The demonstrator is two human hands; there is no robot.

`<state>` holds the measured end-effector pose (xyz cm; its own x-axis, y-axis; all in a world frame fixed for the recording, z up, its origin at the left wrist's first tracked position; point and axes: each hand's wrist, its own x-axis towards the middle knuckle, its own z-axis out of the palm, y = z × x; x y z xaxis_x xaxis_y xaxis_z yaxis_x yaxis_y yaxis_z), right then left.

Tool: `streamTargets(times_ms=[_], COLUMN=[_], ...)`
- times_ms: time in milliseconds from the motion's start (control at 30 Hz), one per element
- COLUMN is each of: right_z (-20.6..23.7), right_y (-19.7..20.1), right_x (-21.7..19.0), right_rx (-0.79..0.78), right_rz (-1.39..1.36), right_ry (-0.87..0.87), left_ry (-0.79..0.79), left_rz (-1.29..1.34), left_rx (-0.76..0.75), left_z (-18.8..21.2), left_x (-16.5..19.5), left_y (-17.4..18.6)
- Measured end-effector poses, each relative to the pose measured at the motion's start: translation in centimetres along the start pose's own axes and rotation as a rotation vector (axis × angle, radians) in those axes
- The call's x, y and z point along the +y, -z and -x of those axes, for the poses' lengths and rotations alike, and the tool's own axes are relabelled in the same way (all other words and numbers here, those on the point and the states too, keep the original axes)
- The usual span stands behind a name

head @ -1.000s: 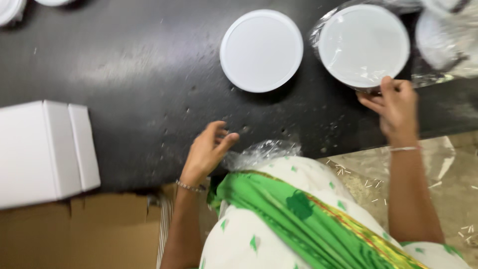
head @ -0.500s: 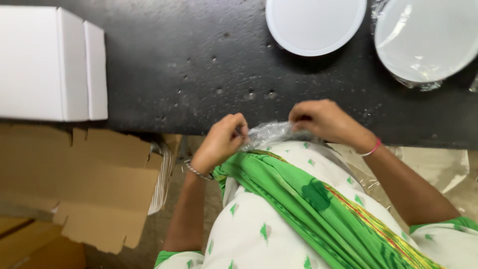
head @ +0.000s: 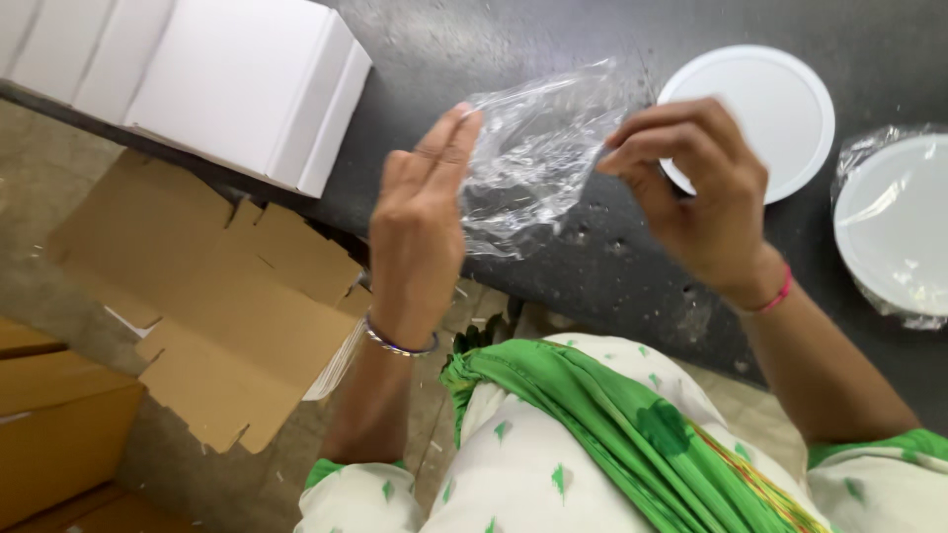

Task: The person wraps round LED panel lights in clear plastic bags at a workbench. They pull a plastic bag from a cloth sack on the floor, insert a light fixture, twist the bag closed, and set the wrapped light aside, repeating the process for several fixtures.

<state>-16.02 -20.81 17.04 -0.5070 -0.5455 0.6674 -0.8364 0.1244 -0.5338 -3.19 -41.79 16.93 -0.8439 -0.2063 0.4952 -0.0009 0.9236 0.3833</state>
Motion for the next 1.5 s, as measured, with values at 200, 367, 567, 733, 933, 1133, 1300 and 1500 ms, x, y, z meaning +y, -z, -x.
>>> streamTargets(times_ms=[200,367,567,733,933,1133,1300,1500], right_z=[0.3,0.6,2.2,5.1,9.5,6.2,3.6,4.2], right_y=[-4.1,-4.8,-3.8,-4.2,-8.0,-11.1,-12.9,-15.7], right_x=[-0.3,6.2,12.8,9.6,6.6,11.7,14.5,13.4], right_rx=[-0.095,0.004,0.161,0.12,-0.178,-0.072,-0.192,-0.292], right_rz=[0.131,-0.043,-0.503,0.186,-0.025,-0.063,0.137,-0.05], right_ry=[-0.021,-0.241,-0.582,-0.219,-0.304,0.118,-0.305,-0.076], left_ry=[-0.087,0.231,0.131,0.156,-0.097,-0.292,0.047,0.794], left_rz=[0.152,0.161,0.242,0.138,0.192,0.76,0.916,1.076], left_rx=[0.006,-0.196,0.082,0.044,0.111,-0.296,-0.231,0.049], left_z=[-0.3,-0.9,0.6,1.1,2.9,7.3,7.5,3.4], left_x=[1.2,-1.5,-6.7,-6.9,-2.7,5.0,0.7,-8.8], left_y=[-2.3,-5.1,-9.8,-14.4,-17.4,-15.3,-9.2,-12.8])
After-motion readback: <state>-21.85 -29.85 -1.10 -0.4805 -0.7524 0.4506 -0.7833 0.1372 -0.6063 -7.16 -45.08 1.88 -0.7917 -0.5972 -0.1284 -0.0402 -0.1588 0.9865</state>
